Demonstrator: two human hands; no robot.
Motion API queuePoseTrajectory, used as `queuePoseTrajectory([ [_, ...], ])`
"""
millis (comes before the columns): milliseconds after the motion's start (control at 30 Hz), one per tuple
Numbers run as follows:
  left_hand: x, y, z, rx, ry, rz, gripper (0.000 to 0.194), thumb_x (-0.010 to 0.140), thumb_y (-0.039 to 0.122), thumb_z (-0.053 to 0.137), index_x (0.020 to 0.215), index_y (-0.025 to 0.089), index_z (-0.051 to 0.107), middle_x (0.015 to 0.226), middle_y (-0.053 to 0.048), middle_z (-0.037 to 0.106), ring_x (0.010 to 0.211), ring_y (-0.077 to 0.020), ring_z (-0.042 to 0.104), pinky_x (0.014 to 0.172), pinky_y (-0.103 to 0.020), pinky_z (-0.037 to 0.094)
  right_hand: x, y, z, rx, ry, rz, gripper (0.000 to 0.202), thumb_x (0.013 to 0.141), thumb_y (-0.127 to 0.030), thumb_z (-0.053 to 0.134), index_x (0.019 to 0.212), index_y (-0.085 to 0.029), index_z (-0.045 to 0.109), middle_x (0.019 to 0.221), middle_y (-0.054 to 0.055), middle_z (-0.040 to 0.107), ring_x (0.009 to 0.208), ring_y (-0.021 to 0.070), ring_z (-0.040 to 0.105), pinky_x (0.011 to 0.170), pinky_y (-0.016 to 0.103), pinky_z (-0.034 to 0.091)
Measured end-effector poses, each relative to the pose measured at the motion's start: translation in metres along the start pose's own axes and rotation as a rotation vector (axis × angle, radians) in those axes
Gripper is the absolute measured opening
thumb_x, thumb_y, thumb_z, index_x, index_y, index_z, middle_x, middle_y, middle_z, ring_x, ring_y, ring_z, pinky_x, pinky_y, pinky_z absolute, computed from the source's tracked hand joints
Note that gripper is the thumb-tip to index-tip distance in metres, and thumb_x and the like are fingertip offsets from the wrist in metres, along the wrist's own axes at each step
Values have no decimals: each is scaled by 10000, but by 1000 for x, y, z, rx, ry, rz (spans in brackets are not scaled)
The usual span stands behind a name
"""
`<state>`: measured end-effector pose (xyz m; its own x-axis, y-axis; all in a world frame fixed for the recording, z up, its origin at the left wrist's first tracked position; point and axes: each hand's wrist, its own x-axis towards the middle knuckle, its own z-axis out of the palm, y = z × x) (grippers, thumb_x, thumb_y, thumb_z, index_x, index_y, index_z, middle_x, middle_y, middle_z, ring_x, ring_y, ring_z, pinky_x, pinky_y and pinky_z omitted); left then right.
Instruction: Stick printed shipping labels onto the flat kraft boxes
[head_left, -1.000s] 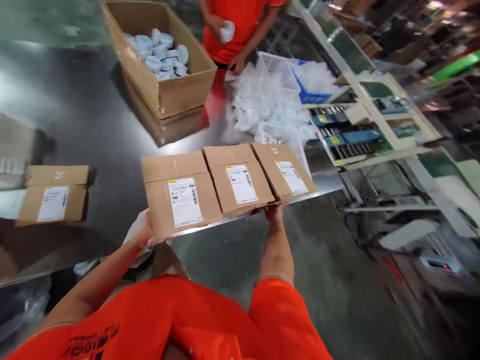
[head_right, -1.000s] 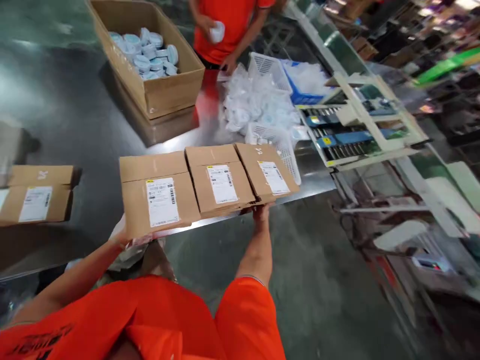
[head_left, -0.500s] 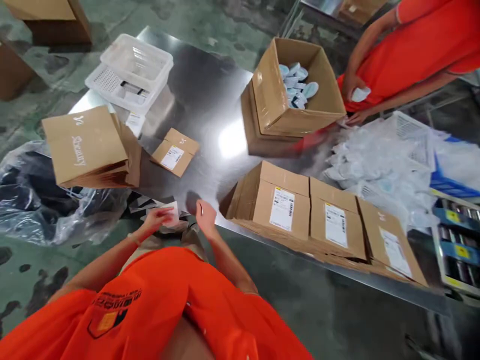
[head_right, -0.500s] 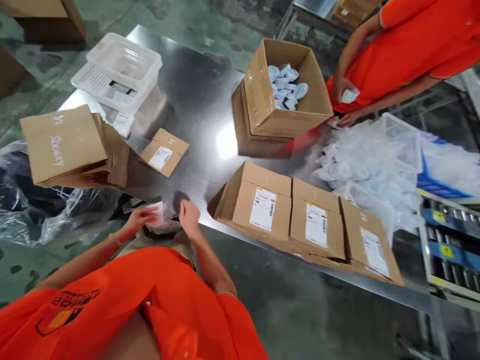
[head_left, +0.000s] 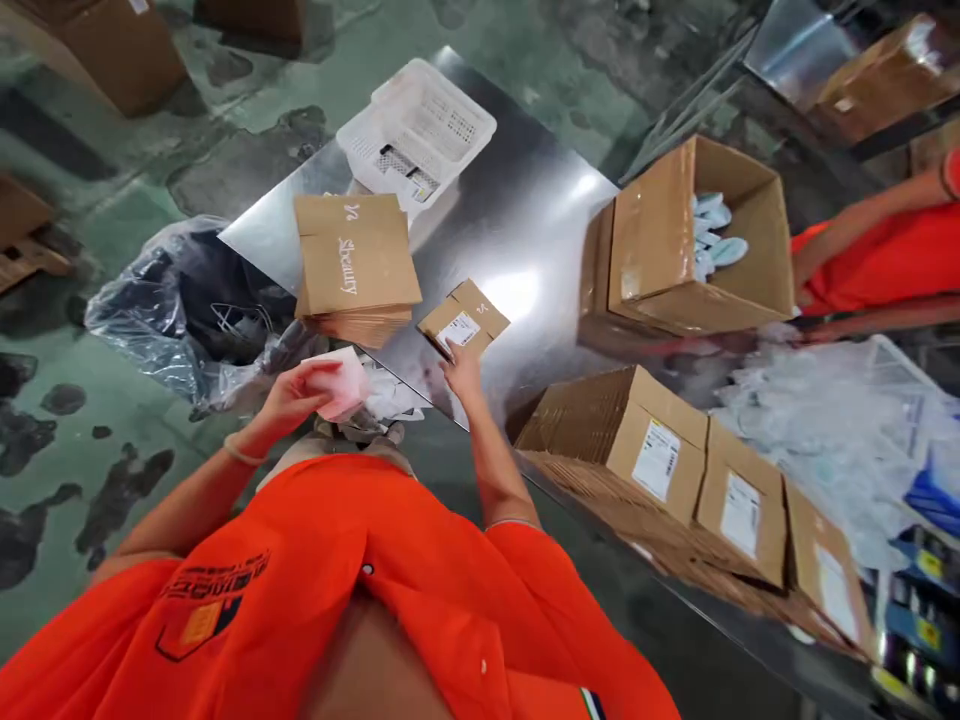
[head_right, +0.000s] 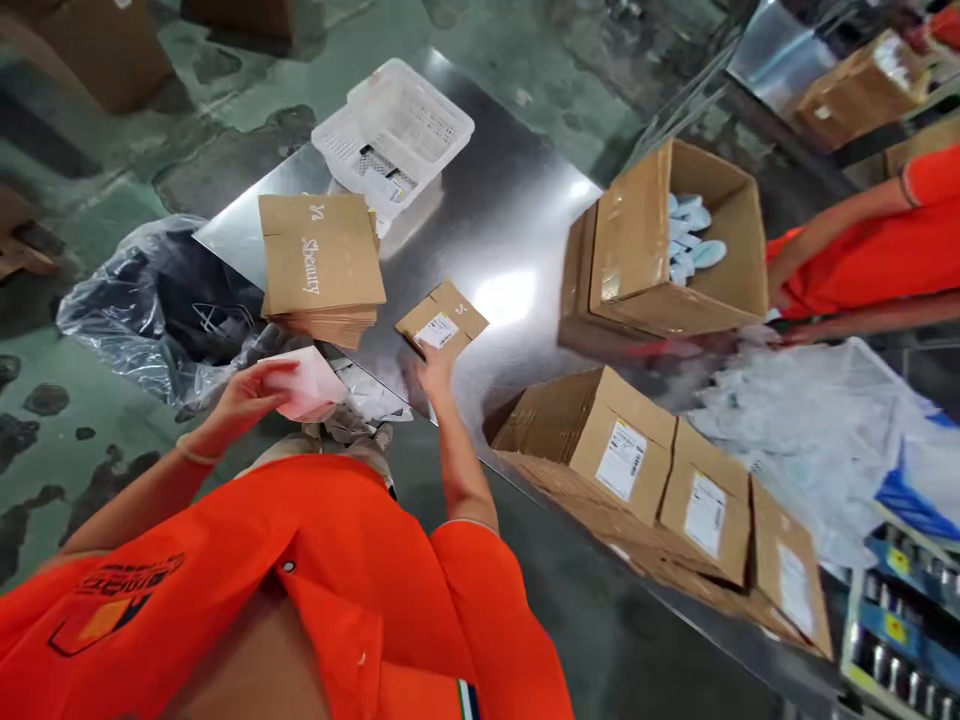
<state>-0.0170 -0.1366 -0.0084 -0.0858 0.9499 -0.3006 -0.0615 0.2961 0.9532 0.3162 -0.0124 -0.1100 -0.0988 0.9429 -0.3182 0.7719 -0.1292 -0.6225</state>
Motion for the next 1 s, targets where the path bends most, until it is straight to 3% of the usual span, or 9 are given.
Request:
queuePoseTrajectory([
  [67, -5, 14, 2, -53, 21, 28, 646, 602, 428, 1012, 1166, 179, 819, 1175, -123, 803, 1019, -276, 755, 852, -336, 638, -20, -36, 11, 252, -172, -219, 418, 870, -313, 765, 1271, -196, 762, 1355, 120, 754, 1298, 302, 643, 1138, 454, 478],
  [167, -5, 24, 9, -227, 97, 78, 682, 572, 352, 1030, 1194, 199, 797, 1048, -74, 811, 928, -241, 764, 801, -317, 642, -45, -84, 36, 508, -485, -467, 531, 757, -452, 869, 1229, -233, 762, 1283, 71, 764, 1178, 279, 670, 969, 363, 533],
  [300, 14, 14, 10, -443, 345, 35, 656, 545, 289, 1043, 1138, 204, 776, 974, -48, 805, 808, -191, 752, 715, -270, 616, -58, -114, 54, 607, -651, -442, 372, 794, -506, 801, 996, -200, 734, 937, 17, 726, 905, 213, 643, 822, 316, 504],
  [400, 22, -3, 13, -539, 536, -96, 622, 685, 410, 996, 1201, 190, 727, 919, -48, 792, 796, -206, 755, 665, -264, 587, -57, -122, 50, 678, -510, -366, 448, 798, -458, 805, 1159, -241, 655, 767, -56, 594, 752, 159, 567, 738, 277, 461],
  [500, 9, -16, 28, -561, 475, -136, 744, 816, 577, 892, 1404, 198, 637, 936, -60, 795, 890, -266, 780, 732, -327, 607, -55, -130, 40, 667, -405, -331, 505, 802, -413, 810, 1232, -276, 582, 708, -93, 520, 654, 134, 488, 664, 255, 408],
  [600, -8, -18, 48, -482, 266, -60, 971, 646, 508, 1018, 1475, 201, 616, 997, -76, 811, 928, -282, 786, 815, -365, 621, -53, -137, 30, 598, -397, -376, 355, 828, -436, 773, 1096, -255, 627, 687, -82, 510, 644, 133, 458, 640, 261, 382],
  [667, -9, -16, 56, -430, 202, -21, 956, 502, 433, 1077, 1348, 170, 717, 1015, -97, 819, 912, -275, 785, 833, -367, 623, -49, -139, 24, 545, -368, -421, 309, 837, -460, 759, 1036, -239, 672, 694, -67, 522, 658, 136, 453, 642, 268, 375],
  [800, 9, -6, 63, -377, 236, -18, 750, 413, 451, 1081, 1035, 115, 831, 954, -126, 829, 832, -265, 769, 797, -383, 622, -36, -140, 16, 489, -276, -476, 286, 856, -475, 747, 986, -221, 747, 671, -55, 526, 643, 137, 446, 637, 279, 374],
  [1000, 33, 11, 70, -341, 323, 5, 713, 376, 453, 1065, 972, 121, 858, 848, -96, 823, 750, -224, 745, 700, -325, 591, -35, -134, 14, 406, -12, -618, 224, 951, -425, 664, 913, -231, 769, 798, 14, 677, 748, 183, 616, 757, 325, 516],
])
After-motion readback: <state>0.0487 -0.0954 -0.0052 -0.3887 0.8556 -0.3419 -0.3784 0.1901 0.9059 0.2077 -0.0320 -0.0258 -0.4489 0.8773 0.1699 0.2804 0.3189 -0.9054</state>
